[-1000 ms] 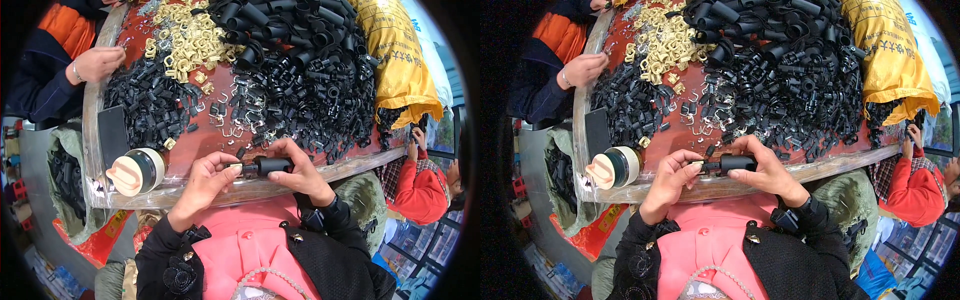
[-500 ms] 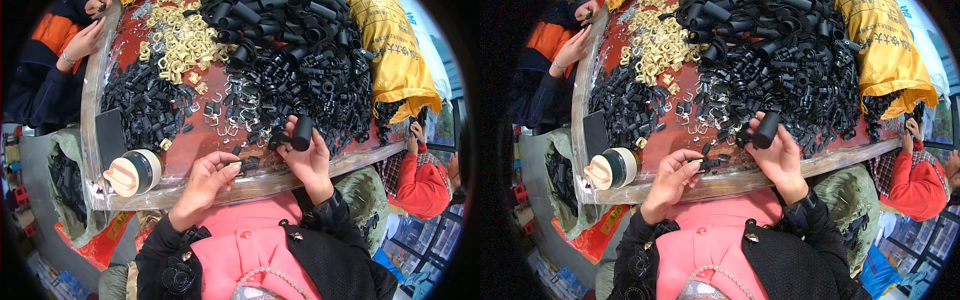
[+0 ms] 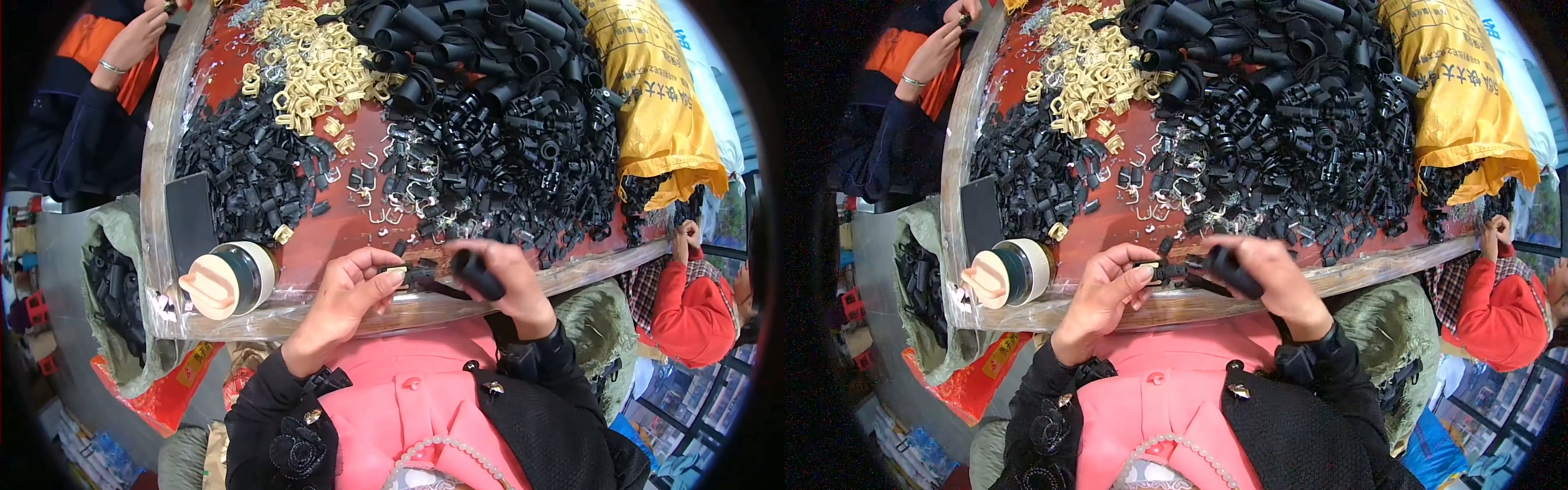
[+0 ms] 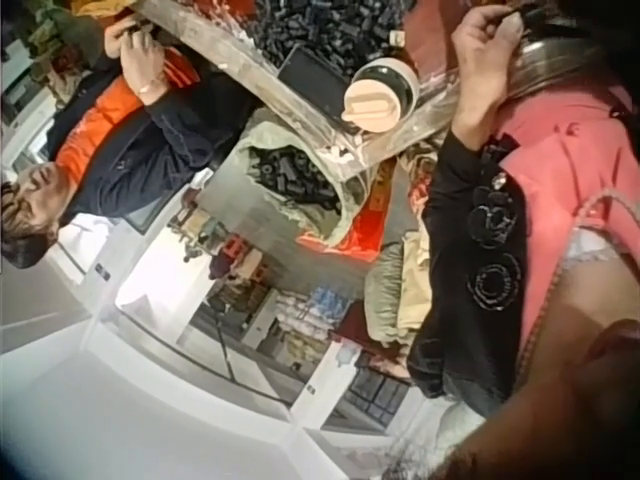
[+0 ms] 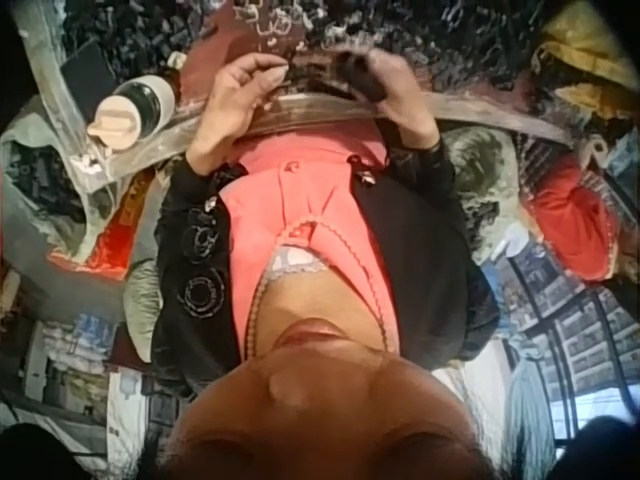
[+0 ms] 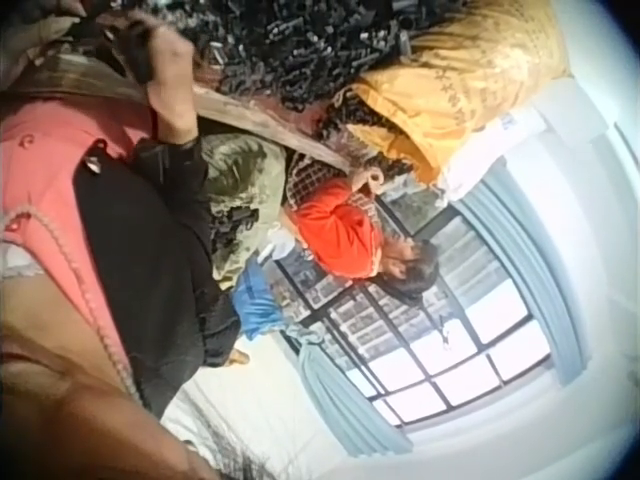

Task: Assemble small black industrial components with gold rings at a factory workbench.

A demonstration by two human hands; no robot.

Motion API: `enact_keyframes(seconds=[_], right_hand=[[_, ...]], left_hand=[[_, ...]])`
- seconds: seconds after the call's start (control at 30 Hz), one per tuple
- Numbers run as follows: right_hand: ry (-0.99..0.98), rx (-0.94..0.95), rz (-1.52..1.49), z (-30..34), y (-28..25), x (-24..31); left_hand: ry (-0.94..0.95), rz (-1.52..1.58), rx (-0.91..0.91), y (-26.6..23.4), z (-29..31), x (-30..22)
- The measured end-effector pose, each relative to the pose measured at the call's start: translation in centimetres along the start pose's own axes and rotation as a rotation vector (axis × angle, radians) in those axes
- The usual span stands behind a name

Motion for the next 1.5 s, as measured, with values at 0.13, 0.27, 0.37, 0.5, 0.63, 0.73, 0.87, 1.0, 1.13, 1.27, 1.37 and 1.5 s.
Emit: enact_keyframes(seconds=[0.13,0.27,0.37,0.5,0.63,0.73,0.87,1.0,1.13,1.27,1.37,1.5], right_hand=[[-0.372,0.089,0.817,-1.0,1.3,-0.1],[-0.458,0.092,0.964,-1.5,2.5,0.7],[-0.470,0.049,1.017,-1.7,2.8,0.7],[-0.435,-0.068,0.977,-1.8,2.4,-0.5],[-0.278,-0.119,0.902,-1.6,1.9,-1.2],[-0.276,-0.147,0.804,-1.7,1.6,-2.1],[-0.282,-0.174,0.741,-1.5,1.6,-1.5],[-0.250,-0.199,0.655,-1.3,1.0,-1.7],[-0.236,-0.213,0.631,-1.0,0.8,-1.4],[-0.227,-0.183,0.640,-0.6,1.1,-0.9],[-0.340,-0.141,0.655,-0.7,1.4,-0.4],[-0.563,-0.011,0.652,-0.9,1.9,0.3]], left_hand=[[-0.050,-0.089,0.025,0.5,-0.2,-0.3],[-0.048,-0.200,0.052,0.8,-0.4,-0.4],[-0.058,-0.257,0.052,0.8,-0.8,-0.2],[-0.108,-0.290,0.032,0.7,-1.1,0.4],[-0.133,-0.260,0.025,0.7,-1.2,0.9],[-0.152,-0.251,0.034,1.2,-1.3,0.8],[-0.171,-0.262,0.018,1.6,-1.2,1.1],[-0.043,-0.267,0.056,2.1,-1.2,1.5],[0.124,-0.166,0.116,2.6,-1.2,2.0],[0.139,-0.238,0.149,2.7,-1.3,1.5],[0.138,-0.089,0.135,3.2,-1.4,1.3],[0.160,0.062,0.129,3.8,-1.4,1.3]])
Point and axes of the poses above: each hand's wrist, its own z-axis away from the middle knuckle, its own y-axis out of the palm, x = y × z, the point moved 2 cm from there along -z, towards the middle knuckle, and after that the axes turned 3 degrees about z, right-handed, at the moved point
